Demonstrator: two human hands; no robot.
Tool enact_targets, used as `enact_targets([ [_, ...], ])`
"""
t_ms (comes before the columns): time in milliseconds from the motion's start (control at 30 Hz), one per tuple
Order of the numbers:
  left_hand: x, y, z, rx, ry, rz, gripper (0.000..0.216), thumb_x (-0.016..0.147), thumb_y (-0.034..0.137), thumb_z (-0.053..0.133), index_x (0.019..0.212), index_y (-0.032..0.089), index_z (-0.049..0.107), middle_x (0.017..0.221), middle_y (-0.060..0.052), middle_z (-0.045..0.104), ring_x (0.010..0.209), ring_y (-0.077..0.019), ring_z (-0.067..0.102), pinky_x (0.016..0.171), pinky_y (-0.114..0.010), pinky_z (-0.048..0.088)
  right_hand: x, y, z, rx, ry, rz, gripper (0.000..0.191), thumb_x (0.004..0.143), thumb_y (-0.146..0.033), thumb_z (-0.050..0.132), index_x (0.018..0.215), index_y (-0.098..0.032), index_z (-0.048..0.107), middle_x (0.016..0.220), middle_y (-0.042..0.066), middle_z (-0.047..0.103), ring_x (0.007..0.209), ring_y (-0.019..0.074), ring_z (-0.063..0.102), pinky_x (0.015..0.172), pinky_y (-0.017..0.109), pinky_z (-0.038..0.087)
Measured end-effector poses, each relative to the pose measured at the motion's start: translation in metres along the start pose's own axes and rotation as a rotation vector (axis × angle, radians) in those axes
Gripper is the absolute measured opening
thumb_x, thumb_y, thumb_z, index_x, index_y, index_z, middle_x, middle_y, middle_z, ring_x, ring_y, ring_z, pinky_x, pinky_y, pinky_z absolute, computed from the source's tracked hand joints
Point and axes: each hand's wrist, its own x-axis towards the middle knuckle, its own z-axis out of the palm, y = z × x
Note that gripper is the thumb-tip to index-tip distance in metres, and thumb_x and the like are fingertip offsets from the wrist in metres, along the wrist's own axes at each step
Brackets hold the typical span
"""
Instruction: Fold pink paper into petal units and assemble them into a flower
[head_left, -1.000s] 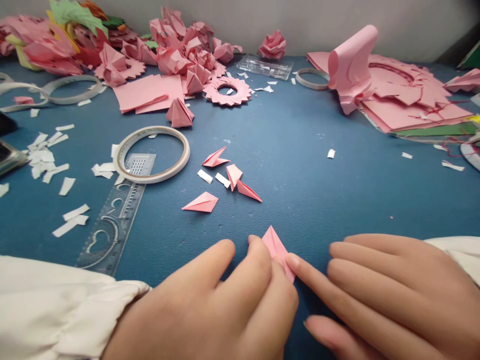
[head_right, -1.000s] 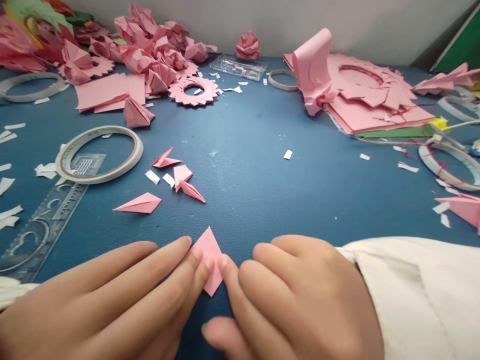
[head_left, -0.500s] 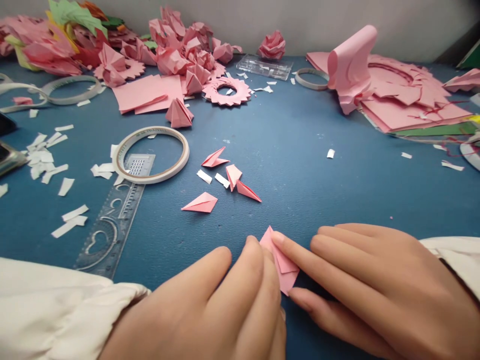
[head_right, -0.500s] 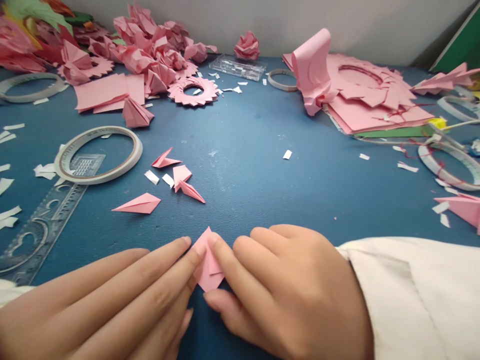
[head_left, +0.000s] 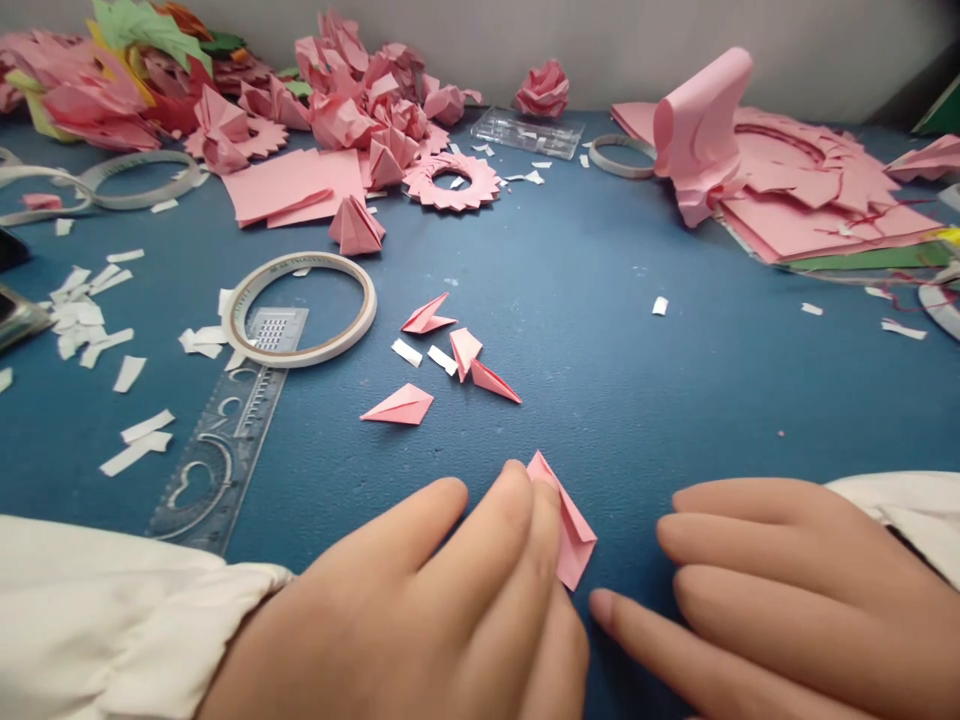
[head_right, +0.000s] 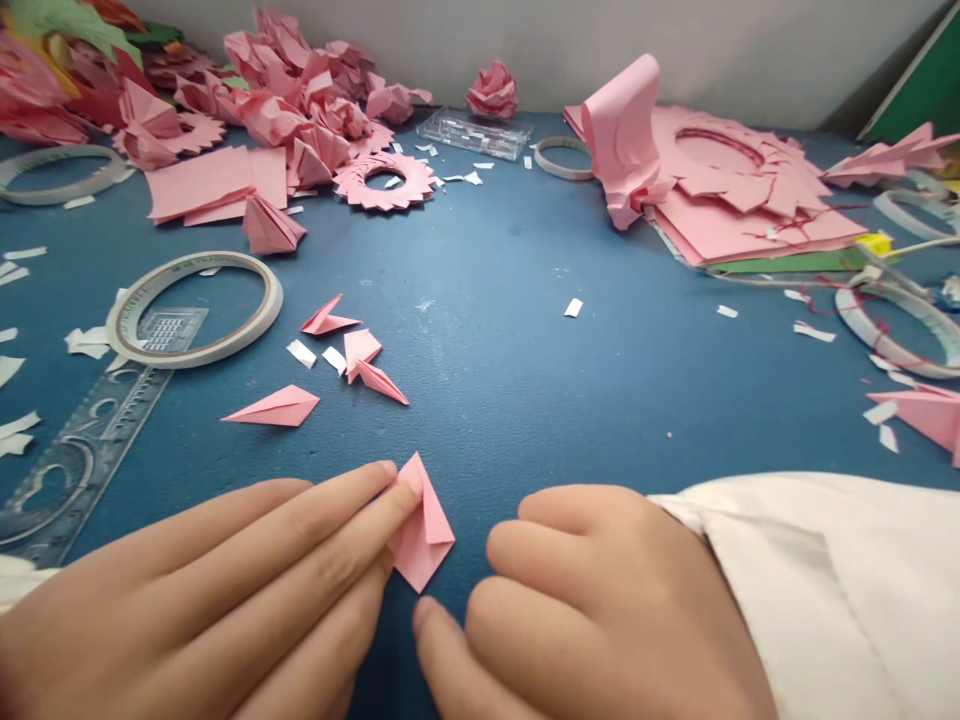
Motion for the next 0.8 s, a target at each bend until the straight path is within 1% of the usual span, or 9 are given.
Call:
enact_targets([
  [100, 0.003, -0.001, 0.001, -0.037, 0.019, -0.003, 0.024, 0.127, 0.024, 0.071, 0.122, 0.029, 0.094, 0.143, -0.003, 0.1, 0.144, -0.0286, 0.074, 0.116, -0.043, 0.062, -0.002, 0.01, -0.01, -0.013, -0.102, -0.044, 0.051, 0.121, -0.077, 0.079, 0.106, -0.03, 0.09, 0.08, 0.005, 0.065, 0.079, 0.0293, 0.071, 0.064, 0.043, 0.06],
  [167, 0.008, -0.002, 0.0, -0.017, 0.057, -0.013, 0.029, 0.127, 0.018, 0.069, 0.121, 0.023, 0.097, 0.135, -0.008, 0.101, 0.135, -0.0291, 0.081, 0.111, -0.043, 0.066, -0.001, 0.016, -0.014, -0.015, -0.131, -0.047, 0.056, 0.122, -0.081, 0.075, 0.109, -0.029, 0.091, 0.081, 0.006, 0.065, 0.08, 0.0293, 0.07, 0.064, 0.042, 0.059],
  [267, 0.017, -0.002, -0.004, 0.033, 0.159, -0.011, 0.042, 0.127, 0.005, 0.062, 0.103, 0.014, 0.095, 0.109, -0.013, 0.102, 0.109, -0.0273, 0.091, 0.092, -0.042, 0.072, 0.006, 0.021, -0.016, -0.013, -0.149, -0.055, 0.055, 0.123, -0.079, 0.073, 0.11, -0.029, 0.091, 0.083, 0.006, 0.066, 0.078, 0.028, 0.067, 0.063, 0.042, 0.057],
  [333, 0.019, -0.001, -0.005, 0.07, 0.178, -0.05, 0.049, 0.129, 0.003, 0.056, 0.1, 0.009, 0.095, 0.096, -0.013, 0.1, 0.096, -0.0241, 0.094, 0.081, -0.039, 0.072, 0.017, 0.022, -0.015, -0.008, -0.162, -0.065, 0.049, 0.125, -0.072, 0.075, 0.107, -0.028, 0.089, 0.082, 0.005, 0.065, 0.075, 0.0259, 0.064, 0.062, 0.041, 0.054],
  [433, 0.013, 0.005, -0.003, 0.067, 0.209, -0.119, 0.05, 0.135, 0.009, 0.052, 0.11, 0.007, 0.096, 0.103, -0.012, 0.101, 0.103, -0.0212, 0.094, 0.088, -0.036, 0.071, 0.038, 0.023, -0.015, 0.02, -0.178, -0.112, 0.035, 0.127, -0.048, 0.08, 0.099, -0.027, 0.086, 0.076, 0.0, 0.06, 0.066, 0.0199, 0.055, 0.058, 0.038, 0.047],
  [500, 0.006, 0.01, -0.001, 0.036, 0.189, -0.136, 0.047, 0.137, 0.013, 0.053, 0.118, 0.008, 0.095, 0.109, -0.012, 0.102, 0.111, -0.0206, 0.092, 0.097, -0.035, 0.07, 0.049, 0.023, -0.016, 0.045, -0.185, -0.154, 0.039, 0.128, -0.029, 0.078, 0.09, -0.026, 0.082, 0.072, -0.003, 0.058, 0.062, 0.0164, 0.051, 0.056, 0.036, 0.044],
  [567, 0.0, 0.012, 0.0, 0.024, 0.169, -0.134, 0.045, 0.139, 0.017, 0.053, 0.122, 0.009, 0.094, 0.115, -0.011, 0.102, 0.119, -0.0203, 0.09, 0.103, -0.035, 0.068, 0.055, 0.023, -0.017, 0.063, -0.184, -0.175, 0.047, 0.129, -0.018, 0.072, 0.083, -0.024, 0.078, 0.071, -0.004, 0.058, 0.061, 0.0148, 0.05, 0.056, 0.036, 0.043],
  [700, -0.008, 0.014, 0.0, 0.032, 0.149, -0.127, 0.043, 0.14, 0.026, 0.056, 0.128, 0.012, 0.095, 0.124, -0.01, 0.102, 0.13, -0.0207, 0.086, 0.113, -0.034, 0.066, 0.054, 0.024, -0.017, 0.07, -0.185, -0.173, 0.048, 0.129, -0.02, 0.072, 0.082, -0.025, 0.077, 0.07, -0.004, 0.056, 0.061, 0.0144, 0.049, 0.055, 0.036, 0.042],
  [800, -0.012, 0.013, -0.002, 0.042, 0.105, -0.109, 0.041, 0.139, 0.029, 0.059, 0.133, 0.015, 0.096, 0.135, -0.009, 0.1, 0.14, -0.0212, 0.084, 0.114, -0.034, 0.066, 0.053, 0.025, -0.015, 0.05, -0.19, -0.169, 0.043, 0.127, -0.021, 0.078, 0.084, -0.025, 0.078, 0.071, -0.005, 0.057, 0.061, 0.0138, 0.05, 0.054, 0.036, 0.042],
])
